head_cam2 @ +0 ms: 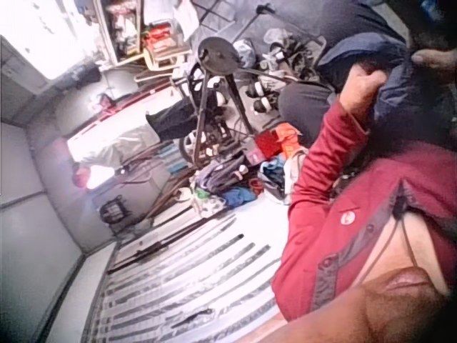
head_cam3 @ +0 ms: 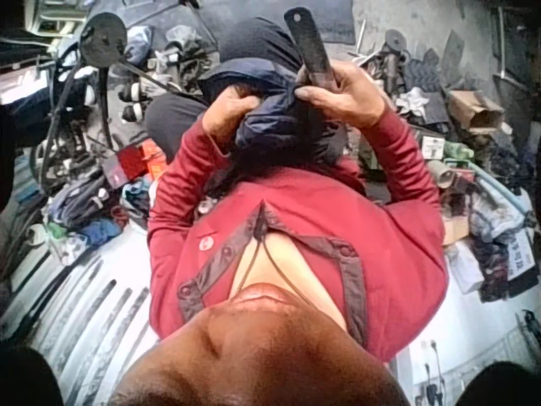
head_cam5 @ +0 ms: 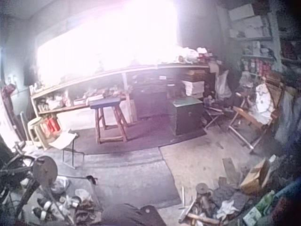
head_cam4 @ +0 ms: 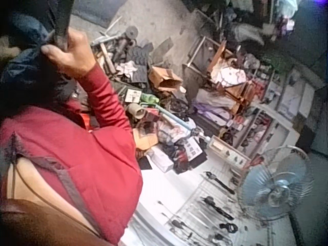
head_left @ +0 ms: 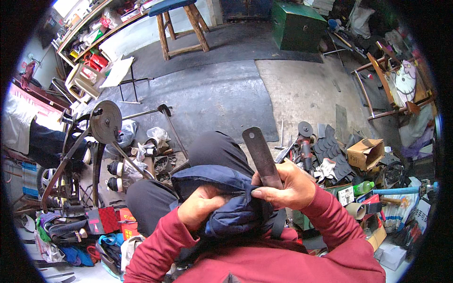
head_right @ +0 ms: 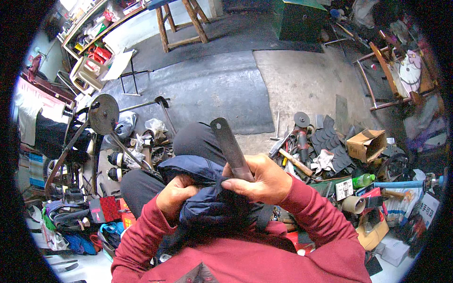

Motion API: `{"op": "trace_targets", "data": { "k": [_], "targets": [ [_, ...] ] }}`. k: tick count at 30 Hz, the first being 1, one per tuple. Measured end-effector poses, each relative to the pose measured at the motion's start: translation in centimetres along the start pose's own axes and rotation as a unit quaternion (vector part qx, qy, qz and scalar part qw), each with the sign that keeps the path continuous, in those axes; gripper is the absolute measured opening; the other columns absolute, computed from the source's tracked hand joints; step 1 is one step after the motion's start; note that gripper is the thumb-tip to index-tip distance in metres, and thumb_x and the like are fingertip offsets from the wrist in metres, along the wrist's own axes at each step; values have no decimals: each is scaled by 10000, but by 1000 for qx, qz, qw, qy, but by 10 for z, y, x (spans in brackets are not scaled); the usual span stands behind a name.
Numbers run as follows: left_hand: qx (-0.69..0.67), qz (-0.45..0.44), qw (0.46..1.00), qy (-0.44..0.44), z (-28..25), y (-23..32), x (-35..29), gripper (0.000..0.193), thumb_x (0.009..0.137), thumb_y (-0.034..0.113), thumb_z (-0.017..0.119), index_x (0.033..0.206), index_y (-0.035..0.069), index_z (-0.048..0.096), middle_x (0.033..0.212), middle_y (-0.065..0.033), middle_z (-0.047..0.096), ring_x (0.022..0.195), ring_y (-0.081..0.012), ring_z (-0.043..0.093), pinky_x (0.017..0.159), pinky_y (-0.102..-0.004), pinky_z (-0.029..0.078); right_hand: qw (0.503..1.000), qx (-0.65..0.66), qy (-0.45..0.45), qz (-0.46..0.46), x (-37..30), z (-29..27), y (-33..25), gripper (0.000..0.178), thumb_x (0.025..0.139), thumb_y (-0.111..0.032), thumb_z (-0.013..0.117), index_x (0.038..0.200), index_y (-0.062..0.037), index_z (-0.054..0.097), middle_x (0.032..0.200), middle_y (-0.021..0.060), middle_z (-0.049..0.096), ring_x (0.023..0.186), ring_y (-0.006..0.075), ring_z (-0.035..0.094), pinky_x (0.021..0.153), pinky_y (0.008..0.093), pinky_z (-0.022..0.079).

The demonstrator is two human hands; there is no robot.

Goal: The person uses a flat metal tool to pry and adjust a zipper on a blue bag while seated on the floor. The person repeatedly inserts the tool into the zipper track and manipulates the fabric around the slider.

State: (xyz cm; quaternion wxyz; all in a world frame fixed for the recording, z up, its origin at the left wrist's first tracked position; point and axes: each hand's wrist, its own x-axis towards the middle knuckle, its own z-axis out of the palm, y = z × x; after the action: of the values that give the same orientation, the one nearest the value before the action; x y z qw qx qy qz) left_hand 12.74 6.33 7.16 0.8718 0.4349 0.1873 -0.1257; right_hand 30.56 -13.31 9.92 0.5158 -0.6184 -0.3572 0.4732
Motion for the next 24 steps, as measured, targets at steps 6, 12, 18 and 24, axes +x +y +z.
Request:
{"op": "trace_targets", "data": {
  "k": [6, 12, 18, 24],
  "targets": [
    [97, 28, 995, -2, 6, 9, 4, 412, 962, 131, 717, 1330, -23, 613, 1267, -94, 688, 1154, -180, 640, 1049, -362, 487, 1000, 17, -15, 10, 1, 3, -1, 200, 930, -203, 766, 1011, -37, 685, 726, -20, 591, 665, 63, 549, 596, 271, 464],
    [67, 40, 997, 19, 10, 3, 8, 342, 980, 102, 685, 1295, -23, 642, 1226, -70, 703, 1093, -160, 657, 1003, -334, 512, 1000, 3, -5, -12, 2, 3, 4, 197, 937, -205, 758, 1003, -36, 681, 697, -27, 575, 614, 62, 540, 547, 270, 448],
    [173, 52, 982, 59, 13, 11, -1, 229, 991, 100, 652, 1162, -43, 707, 1058, -39, 740, 931, -119, 664, 874, -297, 539, 1000, 21, -9, 16, -2, 2, 1, 198, 942, -213, 757, 1010, -43, 681, 685, -31, 569, 574, 57, 529, 520, 265, 435],
    [490, 240, 805, 232, 17, 53, -46, 107, 916, 79, 690, 931, -9, 750, 778, -94, 720, 750, -156, 693, 716, -306, 546, 1000, 17, -11, 9, -5, -7, -3, 198, 939, -210, 761, 1004, -40, 684, 693, -30, 578, 603, 61, 538, 549, 268, 442]
  ]
}}
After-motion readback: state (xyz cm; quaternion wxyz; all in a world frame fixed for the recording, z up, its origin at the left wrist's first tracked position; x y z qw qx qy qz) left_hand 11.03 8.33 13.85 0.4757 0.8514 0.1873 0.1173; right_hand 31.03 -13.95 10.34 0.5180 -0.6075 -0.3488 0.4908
